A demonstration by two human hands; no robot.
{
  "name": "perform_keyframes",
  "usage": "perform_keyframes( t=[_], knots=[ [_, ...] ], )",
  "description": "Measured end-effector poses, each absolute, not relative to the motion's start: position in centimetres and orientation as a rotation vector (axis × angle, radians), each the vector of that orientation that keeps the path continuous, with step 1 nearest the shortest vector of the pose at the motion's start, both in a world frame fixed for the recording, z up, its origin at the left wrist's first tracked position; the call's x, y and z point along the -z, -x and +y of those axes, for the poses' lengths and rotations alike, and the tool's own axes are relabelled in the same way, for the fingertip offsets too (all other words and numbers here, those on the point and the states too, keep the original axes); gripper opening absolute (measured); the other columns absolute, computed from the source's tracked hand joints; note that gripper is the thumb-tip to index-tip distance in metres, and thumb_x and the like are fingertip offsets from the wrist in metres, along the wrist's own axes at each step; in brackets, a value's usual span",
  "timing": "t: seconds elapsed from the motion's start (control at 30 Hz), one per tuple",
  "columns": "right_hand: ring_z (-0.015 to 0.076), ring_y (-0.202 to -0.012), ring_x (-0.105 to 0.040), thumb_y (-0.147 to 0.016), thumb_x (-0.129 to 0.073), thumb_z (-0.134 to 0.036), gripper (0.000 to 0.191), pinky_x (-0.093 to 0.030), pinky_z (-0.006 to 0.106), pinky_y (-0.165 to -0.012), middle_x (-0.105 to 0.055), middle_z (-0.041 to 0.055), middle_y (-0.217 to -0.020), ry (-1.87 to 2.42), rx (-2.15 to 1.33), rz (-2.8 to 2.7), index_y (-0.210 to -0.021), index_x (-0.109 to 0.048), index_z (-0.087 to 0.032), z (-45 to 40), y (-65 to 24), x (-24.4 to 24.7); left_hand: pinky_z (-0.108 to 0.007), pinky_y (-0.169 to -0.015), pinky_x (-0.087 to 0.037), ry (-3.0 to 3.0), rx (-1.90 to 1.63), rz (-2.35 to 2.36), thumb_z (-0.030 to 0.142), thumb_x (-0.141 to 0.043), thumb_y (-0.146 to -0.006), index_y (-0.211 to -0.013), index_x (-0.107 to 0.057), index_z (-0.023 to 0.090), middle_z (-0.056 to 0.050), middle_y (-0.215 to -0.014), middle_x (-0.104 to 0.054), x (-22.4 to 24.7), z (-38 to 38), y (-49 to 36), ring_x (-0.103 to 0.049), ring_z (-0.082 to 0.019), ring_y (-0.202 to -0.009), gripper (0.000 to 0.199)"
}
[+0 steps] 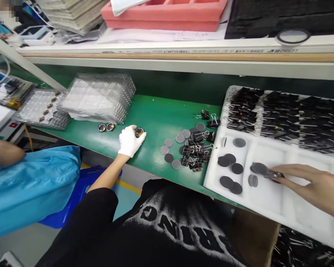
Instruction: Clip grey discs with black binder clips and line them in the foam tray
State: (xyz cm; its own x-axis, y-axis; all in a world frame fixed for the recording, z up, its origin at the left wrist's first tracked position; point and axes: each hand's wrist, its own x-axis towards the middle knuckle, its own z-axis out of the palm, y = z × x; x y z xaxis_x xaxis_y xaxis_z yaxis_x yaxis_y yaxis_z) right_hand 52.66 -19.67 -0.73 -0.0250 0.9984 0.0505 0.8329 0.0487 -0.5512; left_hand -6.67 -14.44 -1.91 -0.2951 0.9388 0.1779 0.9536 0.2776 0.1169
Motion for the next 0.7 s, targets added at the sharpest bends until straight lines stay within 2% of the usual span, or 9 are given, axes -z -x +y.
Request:
perform_keyframes(
  t=[0.07, 0.13, 0.27, 0.37, 0.47, 0.57, 0.7],
  knots=[
    [0.0389, -0.066, -0.074, -0.054, -0.060, -0.106, 0.055, -0.054, 0.064, -0.067, -0.085, 0.0088, -0.099, 1.919, -0.441, -1.833, -0.069, -0.078, -0.057, -19.7, -52.3, -0.6, -0.046, -0.103, -0.047, 2.013, 0.291, -2.337, 0.062, -0.061, -0.097, -0.148, -0.057, 0.020, -0.015, -0.132, -0.074, 1.7, -12.2, 4.2, -0.066, -0.037, -0.125, 0.066],
    [0.0356, -0.062, -0.072, -0.060, -0.071, -0.094, 0.046, -0.055, 0.063, -0.072, -0.085, 0.0104, -0.099, 1.958, -0.389, -1.735, -0.072, -0.078, -0.051, -19.4, -50.9, -2.3, -0.045, -0.098, -0.047, 2.185, 0.262, -2.218, 0.063, -0.060, -0.099, -0.143, -0.062, 0.023, -0.013, -0.127, -0.076, 1.3, -9.5, 1.8, -0.068, -0.036, -0.120, 0.060],
    [0.0344, -0.089, -0.080, -0.083, -0.074, -0.060, 0.026, -0.062, 0.053, -0.083, -0.085, 0.0115, -0.104, 1.753, -0.490, -1.744, -0.090, -0.084, -0.038, -16.6, -44.1, -5.4, -0.043, -0.090, -0.046, 2.390, 0.230, -2.049, 0.066, -0.062, -0.096, -0.123, -0.070, 0.023, -0.011, -0.113, -0.079, 0.4, -4.6, -2.2, -0.071, -0.036, -0.110, 0.051],
    [0.0286, -0.089, -0.079, -0.095, -0.066, -0.047, 0.030, -0.064, 0.047, -0.084, -0.084, 0.0088, -0.107, 1.452, -0.550, -1.961, -0.108, -0.087, -0.030, -12.4, -37.1, -5.8, -0.043, -0.087, -0.046, 2.458, 0.241, -1.990, 0.066, -0.064, -0.095, -0.120, -0.071, 0.023, -0.011, -0.110, -0.079, 0.2, -2.9, -3.8, -0.071, -0.036, -0.108, 0.051],
    [0.0270, -0.104, -0.078, -0.099, -0.065, -0.029, 0.027, -0.061, 0.043, -0.096, -0.083, 0.0087, -0.115, 1.195, -0.443, -2.214, -0.115, -0.088, -0.027, -7.3, -30.9, -4.4, -0.042, -0.088, -0.045, 2.524, 0.273, -1.928, 0.064, -0.067, -0.094, -0.122, -0.071, 0.024, -0.009, -0.114, -0.079, 0.3, -2.5, -3.7, -0.070, -0.035, -0.110, 0.049],
    [0.0273, -0.105, -0.075, -0.101, -0.064, -0.021, 0.029, -0.058, 0.040, -0.091, -0.080, 0.0125, -0.122, 1.097, -0.362, -2.436, -0.120, -0.086, -0.022, -3.0, -26.5, -2.5, -0.040, -0.087, -0.045, 2.607, 0.271, -1.862, 0.063, -0.069, -0.093, -0.122, -0.072, 0.025, -0.008, -0.115, -0.078, 0.4, -2.7, -2.8, -0.070, -0.033, -0.109, 0.048],
    [0.0271, -0.103, -0.070, -0.107, -0.054, -0.022, 0.034, -0.052, 0.039, -0.087, -0.076, 0.0155, -0.125, 1.008, -0.188, -2.707, -0.126, -0.083, -0.020, -0.5, -23.8, -0.9, -0.039, -0.086, -0.045, 2.668, 0.245, -1.866, 0.063, -0.071, -0.093, -0.123, -0.073, 0.026, -0.007, -0.113, -0.078, 0.3, -2.7, -2.2, -0.070, -0.031, -0.108, 0.048]
  ],
)
